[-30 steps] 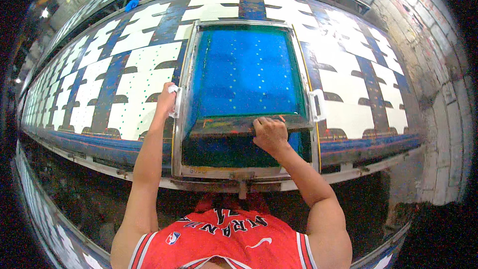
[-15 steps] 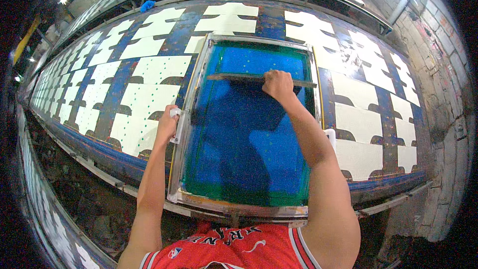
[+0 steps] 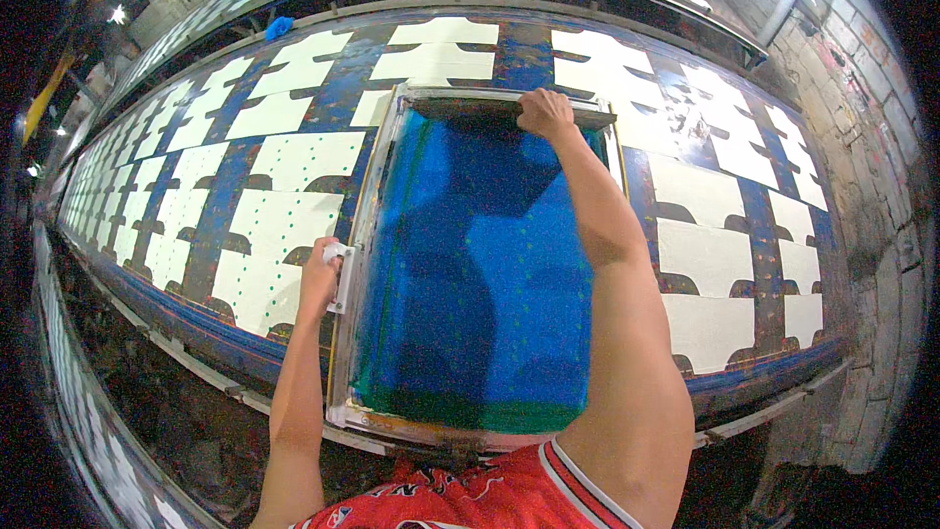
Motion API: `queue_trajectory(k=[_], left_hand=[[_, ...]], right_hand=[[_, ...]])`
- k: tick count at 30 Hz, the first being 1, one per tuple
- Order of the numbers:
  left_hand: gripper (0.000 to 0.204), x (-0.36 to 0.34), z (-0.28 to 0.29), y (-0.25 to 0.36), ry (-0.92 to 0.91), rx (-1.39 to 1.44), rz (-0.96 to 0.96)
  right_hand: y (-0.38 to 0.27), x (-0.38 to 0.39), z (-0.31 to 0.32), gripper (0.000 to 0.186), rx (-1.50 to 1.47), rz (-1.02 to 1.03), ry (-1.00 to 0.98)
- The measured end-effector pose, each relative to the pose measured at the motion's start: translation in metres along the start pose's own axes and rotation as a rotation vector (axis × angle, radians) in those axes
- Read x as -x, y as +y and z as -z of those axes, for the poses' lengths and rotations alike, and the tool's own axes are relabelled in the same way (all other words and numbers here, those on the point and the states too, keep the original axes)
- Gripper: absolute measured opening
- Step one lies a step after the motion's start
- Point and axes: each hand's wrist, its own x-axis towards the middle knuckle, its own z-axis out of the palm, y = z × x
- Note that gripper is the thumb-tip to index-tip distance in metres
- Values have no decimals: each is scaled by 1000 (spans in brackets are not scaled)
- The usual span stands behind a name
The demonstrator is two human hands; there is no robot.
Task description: The person uses a squeegee to spread blue ink across a screen printing frame placed over a patterned surface. They repeatedly pull the squeegee across the screen to transfer ink through the mesh onto the underlying material.
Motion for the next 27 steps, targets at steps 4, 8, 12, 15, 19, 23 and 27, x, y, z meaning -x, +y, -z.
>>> queue_trajectory(k=[4, 8, 12, 15, 19, 23, 27], left_hand=[[37, 0, -1, -3, 20, -3, -23], [37, 0, -2, -5, 16, 55, -21], [37, 0, 0, -4, 26, 25, -69], [36, 0, 1, -2, 21, 39, -73], [36, 2, 1, -3, -41, 166, 89], [37, 2, 1, -4, -22, 124, -2], [37, 8, 4, 1, -42, 149, -13]], right_hand=[[10, -9, 6, 27, -20, 13, 39], [12, -21, -3, 28, -24, 35, 24], [8, -30, -10, 27, -46, 12, -3], [-1, -24, -6, 26, -66, -25, -33], [-20, 11, 10, 26, -149, -6, 21], [-45, 65, 28, 26, -104, -22, -131], [-79, 146, 45, 24, -91, 12, -81]])
